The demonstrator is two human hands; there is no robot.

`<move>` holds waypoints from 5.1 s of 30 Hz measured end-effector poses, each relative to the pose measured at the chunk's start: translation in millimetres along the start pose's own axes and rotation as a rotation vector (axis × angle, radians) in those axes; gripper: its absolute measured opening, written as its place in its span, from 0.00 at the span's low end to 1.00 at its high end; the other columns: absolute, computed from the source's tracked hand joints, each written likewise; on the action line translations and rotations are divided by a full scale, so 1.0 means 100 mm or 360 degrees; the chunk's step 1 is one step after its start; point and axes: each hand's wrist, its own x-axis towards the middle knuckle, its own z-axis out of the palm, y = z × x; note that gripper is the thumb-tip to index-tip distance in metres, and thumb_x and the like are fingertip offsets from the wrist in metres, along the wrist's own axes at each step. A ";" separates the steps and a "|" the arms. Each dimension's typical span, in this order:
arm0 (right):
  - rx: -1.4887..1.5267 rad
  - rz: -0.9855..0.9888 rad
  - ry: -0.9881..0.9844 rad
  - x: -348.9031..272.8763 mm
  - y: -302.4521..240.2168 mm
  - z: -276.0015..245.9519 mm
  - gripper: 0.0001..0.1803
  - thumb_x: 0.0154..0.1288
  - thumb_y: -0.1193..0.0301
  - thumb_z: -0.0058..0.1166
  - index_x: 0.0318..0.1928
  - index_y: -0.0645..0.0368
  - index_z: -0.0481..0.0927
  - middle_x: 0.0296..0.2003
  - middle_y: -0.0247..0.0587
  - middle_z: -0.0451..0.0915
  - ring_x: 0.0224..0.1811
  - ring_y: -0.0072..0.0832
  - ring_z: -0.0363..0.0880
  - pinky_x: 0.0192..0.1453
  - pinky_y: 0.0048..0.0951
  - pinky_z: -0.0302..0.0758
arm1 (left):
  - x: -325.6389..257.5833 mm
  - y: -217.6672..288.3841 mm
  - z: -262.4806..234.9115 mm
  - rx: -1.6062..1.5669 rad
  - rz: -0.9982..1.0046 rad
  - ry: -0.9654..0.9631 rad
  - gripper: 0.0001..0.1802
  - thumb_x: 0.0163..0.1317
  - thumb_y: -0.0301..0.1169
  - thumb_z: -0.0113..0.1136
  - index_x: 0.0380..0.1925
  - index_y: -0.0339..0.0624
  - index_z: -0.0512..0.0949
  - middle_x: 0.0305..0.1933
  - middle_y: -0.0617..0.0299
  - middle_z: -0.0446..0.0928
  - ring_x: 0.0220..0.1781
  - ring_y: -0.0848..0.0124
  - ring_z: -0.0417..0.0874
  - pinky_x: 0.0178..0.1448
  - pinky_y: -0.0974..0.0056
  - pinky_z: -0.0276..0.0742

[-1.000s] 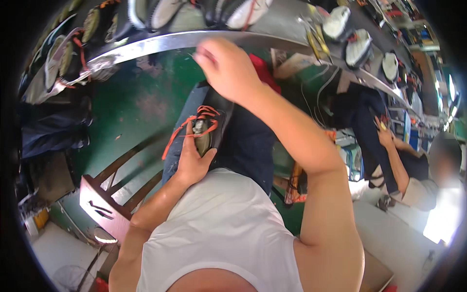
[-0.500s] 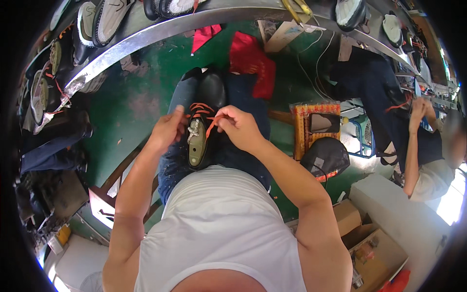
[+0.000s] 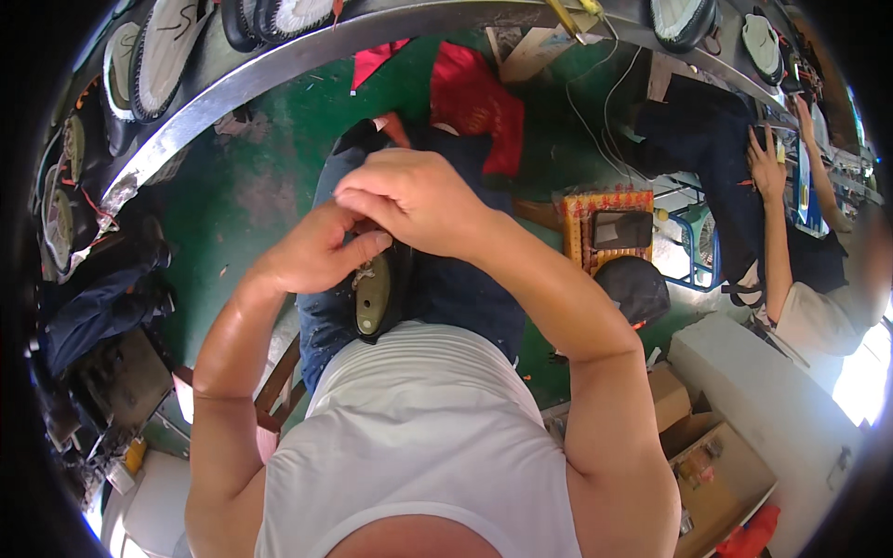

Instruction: Lacing, hammering, and organizing shoes on an assembly line conveyor belt.

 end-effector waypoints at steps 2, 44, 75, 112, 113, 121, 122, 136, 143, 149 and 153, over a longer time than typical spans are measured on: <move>0.0162 -0.0241 0.0094 0.12 0.02 0.11 0.12 0.63 0.71 0.62 0.46 0.61 0.83 0.39 0.43 0.82 0.36 0.34 0.81 0.42 0.32 0.76 | 0.03 -0.17 -0.04 -0.0389 -0.0338 0.0013 0.14 0.71 0.34 0.55 0.45 0.34 0.80 0.38 0.59 0.83 0.40 0.72 0.81 0.46 0.66 0.76; -0.0478 -0.0506 -0.0391 0.75 0.00 -0.22 0.14 0.56 0.60 0.64 0.35 0.55 0.81 0.31 0.41 0.81 0.41 0.43 0.79 0.46 0.43 0.73 | 0.08 -0.25 -0.03 -0.0650 -0.0243 -0.0027 0.11 0.70 0.31 0.58 0.44 0.32 0.79 0.32 0.61 0.83 0.30 0.81 0.79 0.28 0.74 0.73; -0.0359 -0.0015 -0.0189 -0.63 -0.05 0.06 0.13 0.58 0.68 0.63 0.46 0.49 0.82 0.37 0.34 0.75 0.39 0.35 0.77 0.40 0.36 0.74 | -0.56 -0.55 0.43 -0.0414 -0.0269 0.0401 0.51 0.48 0.34 0.77 0.70 0.32 0.58 0.69 0.47 0.65 0.68 0.61 0.70 0.64 0.60 0.72; -0.0193 0.0715 -0.0520 -1.04 0.03 0.33 0.18 0.68 0.64 0.50 0.26 0.66 0.76 0.21 0.51 0.73 0.24 0.43 0.72 0.33 0.40 0.71 | 0.51 -0.65 0.63 -0.0356 -0.0921 0.0998 0.50 0.55 0.52 0.70 0.68 0.27 0.61 0.62 0.40 0.72 0.62 0.55 0.76 0.63 0.57 0.73; -0.0081 0.0594 -0.0464 -1.06 0.02 0.35 0.17 0.67 0.67 0.51 0.23 0.65 0.73 0.17 0.48 0.70 0.19 0.37 0.68 0.28 0.37 0.68 | 0.48 -0.61 0.63 -0.0545 -0.0946 0.0993 0.48 0.55 0.50 0.70 0.66 0.27 0.62 0.62 0.40 0.73 0.61 0.55 0.77 0.61 0.57 0.74; -0.0329 0.0653 -0.0530 -1.10 -0.21 0.36 0.19 0.66 0.60 0.52 0.24 0.61 0.79 0.22 0.52 0.78 0.26 0.48 0.79 0.34 0.47 0.73 | 0.38 -0.74 0.67 -0.0376 -0.0896 0.1228 0.43 0.57 0.47 0.69 0.62 0.26 0.66 0.57 0.41 0.76 0.58 0.55 0.80 0.60 0.58 0.75; -0.0560 0.0693 -0.0520 -1.08 -0.22 0.41 0.22 0.67 0.57 0.51 0.24 0.60 0.80 0.22 0.51 0.78 0.27 0.49 0.80 0.35 0.48 0.75 | 0.36 -0.81 0.65 -0.0324 -0.0905 0.1264 0.43 0.57 0.47 0.69 0.62 0.26 0.65 0.58 0.40 0.76 0.58 0.55 0.80 0.60 0.58 0.75; -0.0616 0.0006 -0.0811 -1.03 -0.37 0.38 0.22 0.67 0.62 0.51 0.16 0.60 0.77 0.16 0.48 0.75 0.22 0.47 0.78 0.31 0.46 0.75 | 0.09 -0.49 0.75 -0.0484 -0.0645 0.1264 0.37 0.58 0.50 0.68 0.53 0.26 0.70 0.49 0.44 0.80 0.51 0.58 0.82 0.55 0.58 0.77; -0.0098 -0.0268 -0.0763 -1.36 -0.80 0.30 0.18 0.64 0.67 0.57 0.19 0.60 0.71 0.16 0.41 0.70 0.20 0.46 0.71 0.26 0.43 0.67 | 0.00 -0.85 0.48 -0.0942 -0.0724 0.1448 0.29 0.61 0.44 0.68 0.49 0.27 0.76 0.43 0.49 0.82 0.44 0.63 0.84 0.47 0.58 0.80; -0.0487 0.0334 -0.0493 -1.10 -0.57 -0.08 0.35 0.55 0.50 0.66 0.53 0.64 0.72 0.52 0.58 0.73 0.57 0.51 0.72 0.57 0.43 0.71 | -0.36 -0.55 0.39 -0.1451 -0.0402 0.1521 0.25 0.67 0.40 0.63 0.48 0.27 0.69 0.41 0.48 0.80 0.38 0.61 0.86 0.42 0.56 0.85; -0.0376 0.0136 -0.0412 -1.14 -0.68 0.34 0.66 0.46 0.59 0.75 0.74 0.69 0.41 0.73 0.68 0.45 0.75 0.61 0.49 0.77 0.44 0.52 | -0.46 0.08 0.35 -0.1801 0.0065 0.1743 0.22 0.70 0.39 0.59 0.52 0.34 0.67 0.48 0.50 0.78 0.43 0.61 0.85 0.46 0.55 0.85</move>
